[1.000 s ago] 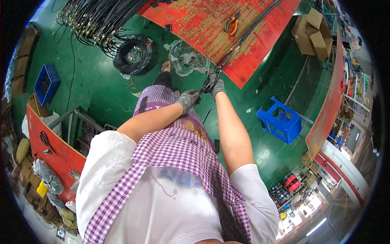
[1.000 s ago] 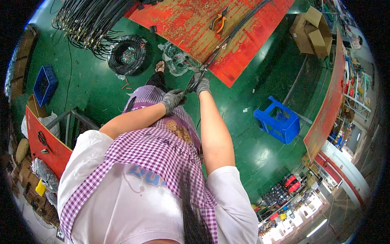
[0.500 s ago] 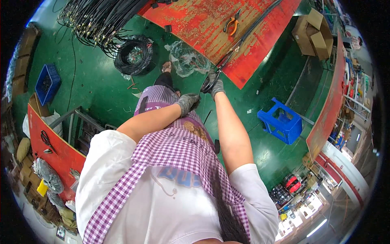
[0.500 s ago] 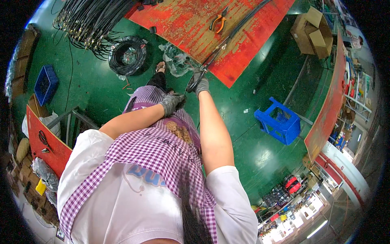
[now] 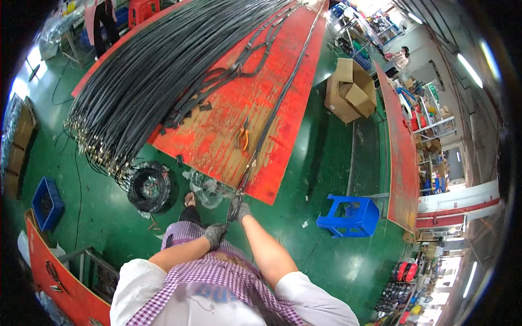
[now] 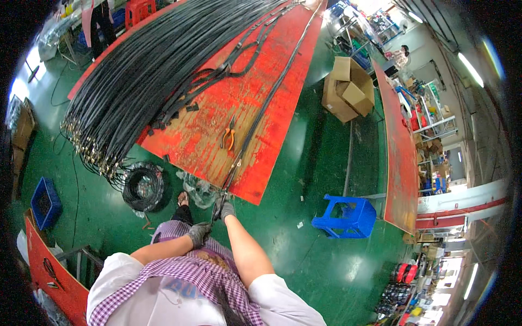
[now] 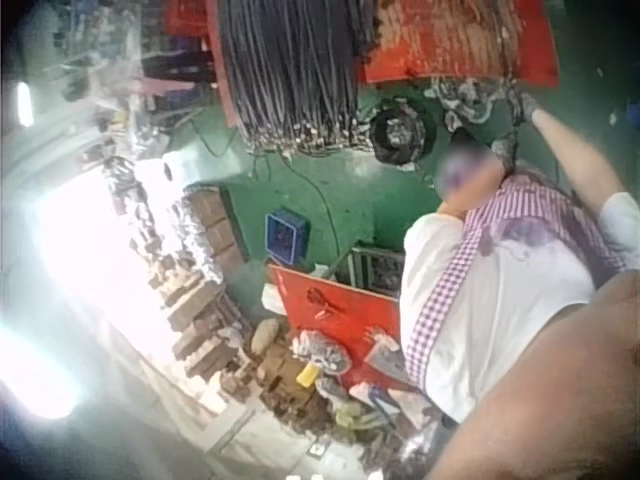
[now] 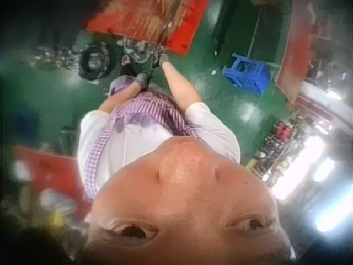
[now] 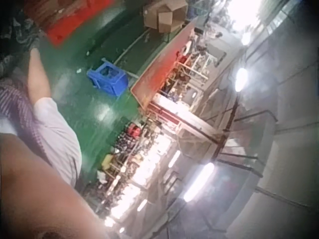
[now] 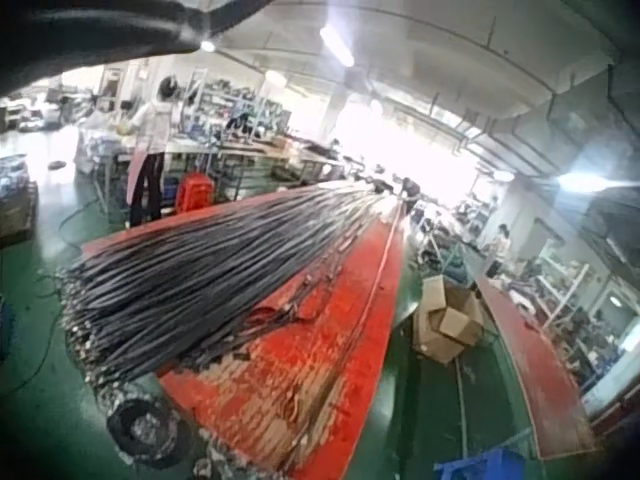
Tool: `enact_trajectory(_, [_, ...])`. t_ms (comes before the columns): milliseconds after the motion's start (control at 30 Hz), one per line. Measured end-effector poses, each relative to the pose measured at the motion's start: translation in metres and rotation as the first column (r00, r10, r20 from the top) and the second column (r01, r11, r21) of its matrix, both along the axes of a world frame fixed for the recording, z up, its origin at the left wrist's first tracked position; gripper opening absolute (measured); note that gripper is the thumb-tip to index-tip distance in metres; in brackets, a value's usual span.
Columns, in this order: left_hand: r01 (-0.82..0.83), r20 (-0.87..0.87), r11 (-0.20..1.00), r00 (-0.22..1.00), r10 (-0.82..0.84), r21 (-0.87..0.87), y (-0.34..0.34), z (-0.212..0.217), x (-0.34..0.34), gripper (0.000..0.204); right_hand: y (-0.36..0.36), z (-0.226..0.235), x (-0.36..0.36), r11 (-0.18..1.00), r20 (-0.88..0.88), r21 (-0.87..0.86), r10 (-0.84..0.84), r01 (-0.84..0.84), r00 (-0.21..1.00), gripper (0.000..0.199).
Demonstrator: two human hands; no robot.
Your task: The person strips the outer insulation from black cables using pliers and a knife, then cuts the cables to length. They repeat this process for multiple cables on a red workbench in a workshop.
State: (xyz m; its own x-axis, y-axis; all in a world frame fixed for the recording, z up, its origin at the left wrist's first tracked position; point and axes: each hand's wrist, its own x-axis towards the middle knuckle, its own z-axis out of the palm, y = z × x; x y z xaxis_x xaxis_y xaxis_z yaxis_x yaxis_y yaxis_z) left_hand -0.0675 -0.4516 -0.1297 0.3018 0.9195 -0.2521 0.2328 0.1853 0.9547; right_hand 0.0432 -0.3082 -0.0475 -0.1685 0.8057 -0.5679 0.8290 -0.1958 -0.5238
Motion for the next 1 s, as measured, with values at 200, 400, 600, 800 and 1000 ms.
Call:
enact_trajectory(200, [-0.098, 0.24, 0.535, 0.816, 0.526, -0.839, 0.023, 0.1, 0.0, 0.019, -0.007, 0.003, 0.004, 0.761, -0.187, -0.428, -0.603, 0.488, 0.776, 0.056])
enact_trajectory(400, [-0.137, 0.212, 0.515, 0.8, 0.561, -0.846, 0.023, 0.114, -0.01, 0.02, 0.001, -0.042, 0.005, 0.822, -0.119, -0.393, -0.489, 0.411, 0.864, 0.057])
enact_trajectory(600, [-0.124, 0.356, 0.714, 0.8, 0.483, -0.689, 0.019, 0.093, -0.001, 0.019, 0.002, -0.074, 0.015, 0.801, -0.21, -0.357, -0.57, 0.481, 0.794, 0.036])
enact_trajectory(800, [-0.129, 0.342, 0.885, 0.89, 0.302, -0.446, 0.013, 0.087, -0.005, 0.02, 0.001, -0.043, 0.013, 0.666, -0.144, -0.546, -0.672, 0.508, 0.726, 0.051])
enact_trajectory(1000, [-0.123, 0.23, 0.63, 0.864, 0.449, -0.767, 0.022, 0.101, -0.005, 0.021, 0.001, -0.054, 0.007, 0.757, -0.147, -0.44, -0.591, 0.483, 0.793, 0.049])
